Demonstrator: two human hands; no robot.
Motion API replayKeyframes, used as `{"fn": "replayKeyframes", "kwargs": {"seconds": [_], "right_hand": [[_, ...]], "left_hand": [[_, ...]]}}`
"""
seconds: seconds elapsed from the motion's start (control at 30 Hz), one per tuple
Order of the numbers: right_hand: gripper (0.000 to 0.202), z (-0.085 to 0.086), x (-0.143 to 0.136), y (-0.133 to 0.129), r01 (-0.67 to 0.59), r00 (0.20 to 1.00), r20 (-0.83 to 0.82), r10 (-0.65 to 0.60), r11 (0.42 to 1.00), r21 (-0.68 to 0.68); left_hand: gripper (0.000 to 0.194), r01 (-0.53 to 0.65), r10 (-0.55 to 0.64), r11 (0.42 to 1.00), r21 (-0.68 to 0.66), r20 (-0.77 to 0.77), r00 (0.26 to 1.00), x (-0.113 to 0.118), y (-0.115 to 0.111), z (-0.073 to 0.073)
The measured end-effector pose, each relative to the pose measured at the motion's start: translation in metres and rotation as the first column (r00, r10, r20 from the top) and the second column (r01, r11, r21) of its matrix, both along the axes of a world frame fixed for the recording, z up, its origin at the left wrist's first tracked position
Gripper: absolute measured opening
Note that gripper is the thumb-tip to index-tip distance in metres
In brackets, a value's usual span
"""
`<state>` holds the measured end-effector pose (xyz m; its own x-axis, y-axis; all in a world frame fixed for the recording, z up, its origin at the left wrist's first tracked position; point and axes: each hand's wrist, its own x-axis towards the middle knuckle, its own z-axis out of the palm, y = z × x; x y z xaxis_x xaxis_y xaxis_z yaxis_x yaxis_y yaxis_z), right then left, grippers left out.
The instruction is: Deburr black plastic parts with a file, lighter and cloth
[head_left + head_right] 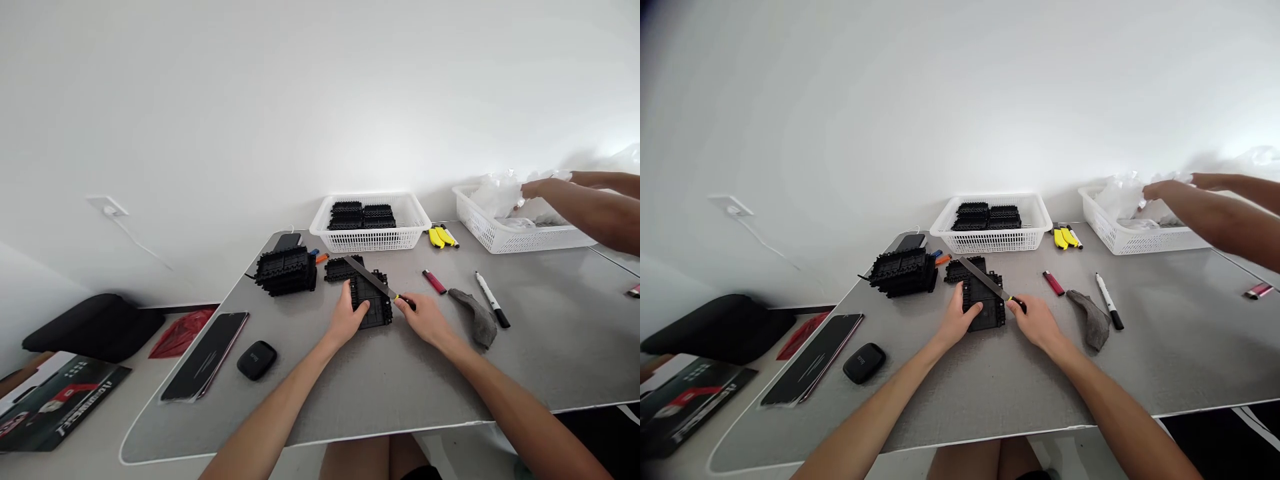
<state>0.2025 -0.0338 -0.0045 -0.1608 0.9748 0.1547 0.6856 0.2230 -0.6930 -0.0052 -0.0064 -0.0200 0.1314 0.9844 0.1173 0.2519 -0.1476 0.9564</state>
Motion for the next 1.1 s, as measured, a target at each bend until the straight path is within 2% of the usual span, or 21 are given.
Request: {"fn": "replayKeyframes", "kwargs": {"seconds": [0.2,0.37,0.53,0.7,0.87,1.0,1.1], "right_hand": [[0.038,-0.0006,0.0007,-0.0014,0.028,0.999,0.035,-0.028,1.000,0.007],[0.036,-0.0052,-0.0025,-0.0010,-0.005,1.000,0.005,0.005,1.000,-0.003],[0.038,-0.0002,0.0009,-0.0005,0.027,0.999,-0.027,-0.027,1.000,0.000],[0.036,0.0022,-0.0006,-0.0024,-0.055,0.996,-0.072,0.053,0.998,-0.024],[0.038,0.0027,0.0031,-0.0004,0.026,0.998,-0.049,-0.028,0.999,-0.027],[0.038,0.0024,0.0018,-0.0010,-0.033,0.994,-0.108,0.025,0.997,-0.073],[0.040,-0.0012,-0.0026,-0.0019,-0.074,0.982,-0.181,0.045,0.985,-0.158]], "left_hand": [[0.063,-0.026,0.026,1.000,0.006,-0.016,1.000,0.0005,0.0002,0.0000],[0.066,-0.016,0.016,1.000,-0.015,-0.011,1.000,0.0004,0.0000,0.0021],[0.065,-0.073,0.072,0.997,0.021,0.019,0.997,-0.0009,0.0017,0.0015],[0.066,-0.054,0.055,0.998,0.038,-0.028,0.998,-0.0009,0.0020,0.0007],[0.066,-0.079,0.082,0.996,0.039,-0.079,0.993,-0.0027,0.0020,0.0002],[0.069,-0.063,0.068,0.997,0.038,-0.139,0.988,-0.0015,0.0009,-0.0002],[0.068,-0.090,0.099,0.994,0.069,-0.128,0.987,-0.0015,0.0021,0.0009]]}}
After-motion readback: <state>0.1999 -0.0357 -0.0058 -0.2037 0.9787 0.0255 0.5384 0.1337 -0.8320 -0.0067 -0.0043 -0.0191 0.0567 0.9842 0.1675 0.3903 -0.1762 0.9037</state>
